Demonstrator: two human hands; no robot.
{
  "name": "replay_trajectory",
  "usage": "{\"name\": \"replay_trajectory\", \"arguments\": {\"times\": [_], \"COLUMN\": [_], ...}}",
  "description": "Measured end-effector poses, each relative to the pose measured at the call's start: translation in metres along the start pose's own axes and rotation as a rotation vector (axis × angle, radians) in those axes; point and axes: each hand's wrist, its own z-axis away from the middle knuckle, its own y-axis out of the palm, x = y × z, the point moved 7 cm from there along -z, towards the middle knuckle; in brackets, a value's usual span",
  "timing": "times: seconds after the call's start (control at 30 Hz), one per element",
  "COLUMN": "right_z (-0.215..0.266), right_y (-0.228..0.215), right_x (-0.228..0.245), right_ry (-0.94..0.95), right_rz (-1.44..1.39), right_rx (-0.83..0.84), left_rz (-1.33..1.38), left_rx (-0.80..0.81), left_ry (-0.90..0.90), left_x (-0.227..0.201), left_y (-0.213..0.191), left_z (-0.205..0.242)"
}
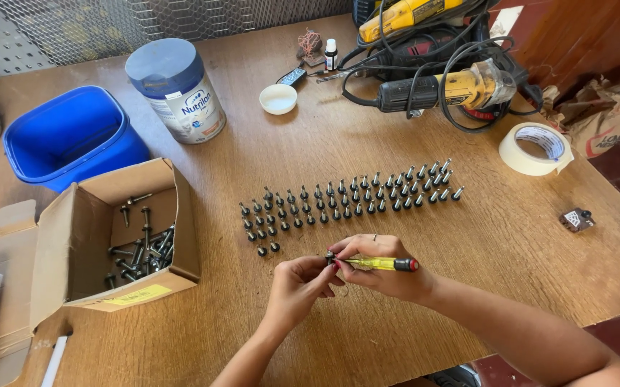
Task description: Assembling small metal fasteners by picking screws from a box and using a screwdriver to adjust or attach components.
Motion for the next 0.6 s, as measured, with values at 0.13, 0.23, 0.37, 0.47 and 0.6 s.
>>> {"name": "replay_trajectory", "arguments": {"times": [0.13,0.23,0.37,0.47,0.6], "right_z": [0.000,-0.002,0.002,0.002,0.000], "right_y": [-0.001,-0.001,0.000,0.000,0.000], "right_x": [-0.006,-0.004,-0.010,-0.013,-0.013], "right_ry": [0.046,0.043,0.082,0.118,0.134], "right_rz": [-0.040,-0.087,-0.106,-0.181,-0.251], "right_rx": [0.012,0.014,0.008,0.011,0.000], "left_rz": [0.078,0.116,0.216,0.284,0.375], "left_rx": [0.034,0.065,0.130,0.152,0.201], "left_ry": [0.013,-0.023,-0.038,-0.049,-0.060], "left_x": [-0.005,-0.009,-0.004,-0.003,-0.001], "left_y": [0.004,0.008,0.013,0.014,0.016], "left_z": [0.004,0.008,0.008,0.009,0.009]}}
